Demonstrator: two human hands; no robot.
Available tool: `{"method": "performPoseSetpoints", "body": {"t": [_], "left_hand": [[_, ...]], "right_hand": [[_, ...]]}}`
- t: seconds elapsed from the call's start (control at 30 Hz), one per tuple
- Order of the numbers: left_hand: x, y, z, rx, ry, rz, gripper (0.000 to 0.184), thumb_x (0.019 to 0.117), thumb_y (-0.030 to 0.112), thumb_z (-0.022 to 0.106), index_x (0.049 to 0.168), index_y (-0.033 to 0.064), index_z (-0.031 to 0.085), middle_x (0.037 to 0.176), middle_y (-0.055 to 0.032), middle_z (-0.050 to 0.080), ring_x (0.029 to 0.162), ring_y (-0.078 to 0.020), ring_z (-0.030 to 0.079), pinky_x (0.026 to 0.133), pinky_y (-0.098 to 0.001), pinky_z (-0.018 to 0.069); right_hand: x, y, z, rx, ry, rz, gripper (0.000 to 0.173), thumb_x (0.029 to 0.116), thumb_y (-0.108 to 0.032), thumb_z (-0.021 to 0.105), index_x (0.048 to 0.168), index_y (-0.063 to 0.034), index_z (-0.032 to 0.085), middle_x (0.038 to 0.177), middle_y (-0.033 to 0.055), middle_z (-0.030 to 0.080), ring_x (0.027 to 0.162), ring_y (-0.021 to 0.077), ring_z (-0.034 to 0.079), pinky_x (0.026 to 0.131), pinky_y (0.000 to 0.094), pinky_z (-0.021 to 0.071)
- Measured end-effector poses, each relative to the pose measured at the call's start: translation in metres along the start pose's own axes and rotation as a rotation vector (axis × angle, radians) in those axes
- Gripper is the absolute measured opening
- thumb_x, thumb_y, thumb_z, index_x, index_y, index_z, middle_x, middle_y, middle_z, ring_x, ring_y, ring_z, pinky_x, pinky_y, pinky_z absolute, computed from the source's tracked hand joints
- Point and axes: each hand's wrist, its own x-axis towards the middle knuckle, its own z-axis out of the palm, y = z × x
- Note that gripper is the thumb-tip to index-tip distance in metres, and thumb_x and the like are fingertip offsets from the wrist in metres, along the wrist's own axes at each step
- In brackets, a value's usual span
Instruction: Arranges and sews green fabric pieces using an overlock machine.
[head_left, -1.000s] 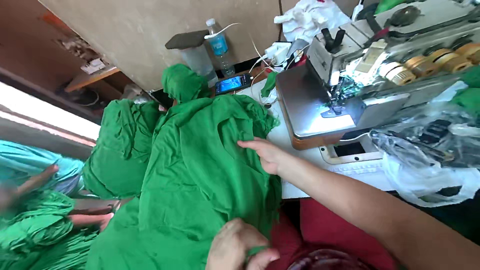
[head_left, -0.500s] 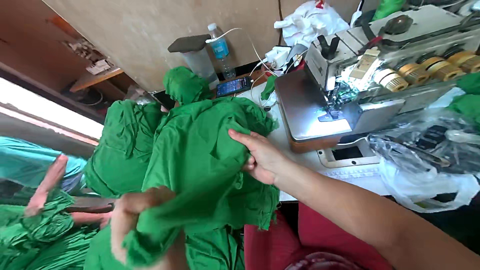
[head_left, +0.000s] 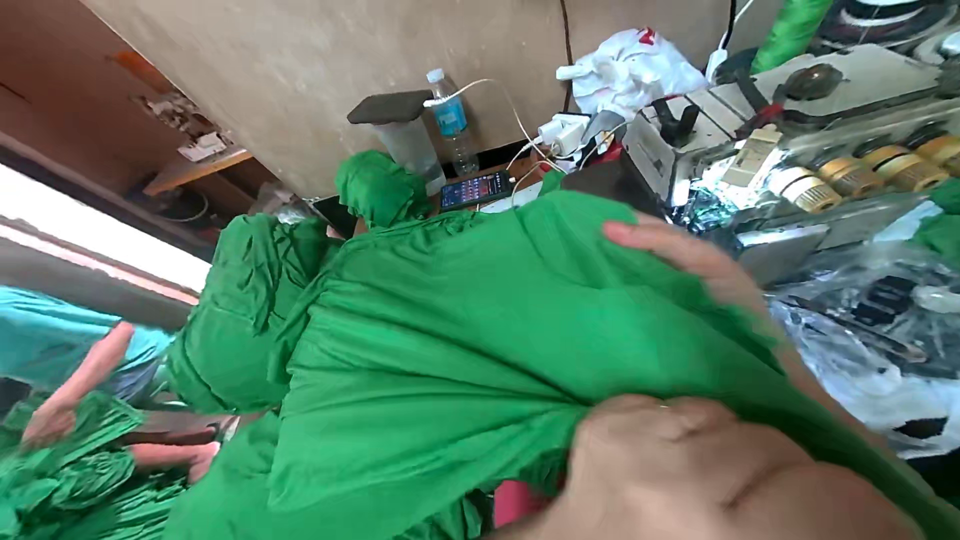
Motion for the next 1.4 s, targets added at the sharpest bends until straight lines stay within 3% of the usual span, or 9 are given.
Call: {"method": "performPoseSetpoints", "body": {"t": [0.23,0.47,0.57,0.63,0.73,0.83,1.07,1.23,1.4], "left_hand": [[-0.037,-0.050,-0.026,-0.340,-0.120,-0.239,0.038,0.1017,0.042,0.050,0.129,0.0156,0.055,0.146,-0.0014,0.055,0.142,-0.0142,0.045,0.120,-0.0367,0.0348],[0.027,-0.127,-0.022,0.549,-0.283,-0.614,0.054,0.0835,0.004,0.071,0.136,0.0065,0.060,0.114,-0.0156,0.073,0.099,-0.0404,0.072,0.074,-0.0663,0.0552],[0.055,-0.138,-0.060,0.645,-0.312,-0.659,0.047,0.0869,-0.004,0.062,0.133,0.0076,0.064,0.116,-0.0169,0.073,0.106,-0.0451,0.068,0.082,-0.0734,0.0497],[0.064,-0.134,-0.075,0.598,-0.238,-0.540,0.041,0.0901,-0.004,0.059,0.130,0.0054,0.063,0.113,-0.0143,0.074,0.106,-0.0360,0.070,0.088,-0.0635,0.0527],[0.072,-0.112,-0.064,0.499,-0.207,-0.329,0.034,0.0889,-0.004,0.057,0.122,0.0031,0.062,0.093,-0.0055,0.074,0.083,-0.0133,0.071,0.076,-0.0348,0.0594],[0.072,-0.098,-0.036,0.466,-0.323,-0.225,0.041,0.0793,0.005,0.057,0.120,0.0055,0.064,0.079,-0.0021,0.066,0.066,-0.0142,0.061,0.059,-0.0360,0.0523],[0.052,-0.114,0.019,0.157,-0.390,-0.304,0.020,0.0899,0.023,0.055,0.085,0.0145,0.073,0.092,0.0030,0.063,0.093,-0.0100,0.059,0.082,-0.0351,0.0495],[0.025,-0.107,0.080,0.008,-0.273,-0.407,0.014,0.0959,0.012,0.058,0.104,0.0026,0.063,0.084,-0.0056,0.069,0.078,-0.0123,0.068,0.073,-0.0339,0.0573],[0.018,-0.111,0.100,0.252,-0.109,-0.194,0.018,0.0969,0.018,0.056,0.093,0.0047,0.068,0.072,-0.0055,0.068,0.065,-0.0159,0.067,0.058,-0.0333,0.0536]], "right_hand": [[-0.047,-0.014,-0.015,-0.102,0.116,0.031,0.024,0.0957,-0.025,0.063,0.119,-0.0259,0.068,0.096,-0.0140,0.075,0.085,-0.0050,0.069,0.074,0.0153,0.0588],[-0.073,0.014,-0.014,-0.108,-0.173,-0.091,0.039,0.1032,-0.011,0.052,0.140,0.0010,0.047,0.124,-0.0041,0.068,0.111,0.0009,0.065,0.097,0.0209,0.0557],[-0.091,0.014,-0.048,-0.406,-0.121,-0.087,0.053,0.1047,-0.019,0.051,0.153,-0.0002,0.041,0.133,-0.0024,0.066,0.109,-0.0028,0.065,0.090,0.0163,0.0560],[-0.103,0.019,-0.069,-0.638,-0.013,-0.109,0.051,0.1039,-0.022,0.051,0.152,-0.0051,0.047,0.107,-0.0062,0.073,0.078,-0.0092,0.061,0.064,0.0102,0.0509],[-0.121,0.015,-0.095,-0.828,0.044,-0.134,0.044,0.1056,-0.023,0.048,0.146,-0.0080,0.056,0.117,-0.0041,0.073,0.088,-0.0110,0.063,0.076,0.0103,0.0530],[-0.138,0.005,-0.114,-0.870,0.077,-0.187,0.035,0.1053,-0.020,0.048,0.134,-0.0102,0.066,0.119,-0.0058,0.073,0.101,-0.0101,0.064,0.088,0.0108,0.0529],[-0.175,0.017,-0.132,-0.910,0.207,-0.071,0.023,0.1044,-0.020,0.049,0.108,-0.0113,0.070,0.085,-0.0078,0.068,0.071,-0.0106,0.057,0.065,0.0087,0.0482],[-0.148,0.037,-0.110,-0.990,0.260,-0.126,0.065,0.0957,-0.062,0.058,0.135,-0.0101,0.061,0.132,0.0098,0.064,0.113,0.0116,0.063,0.090,0.0305,0.0556],[-0.107,0.038,-0.089,-0.902,0.359,-0.267,0.033,0.0961,-0.038,0.067,0.098,-0.0055,0.074,0.091,0.0002,0.072,0.089,-0.0020,0.064,0.083,0.0166,0.0517]]}}
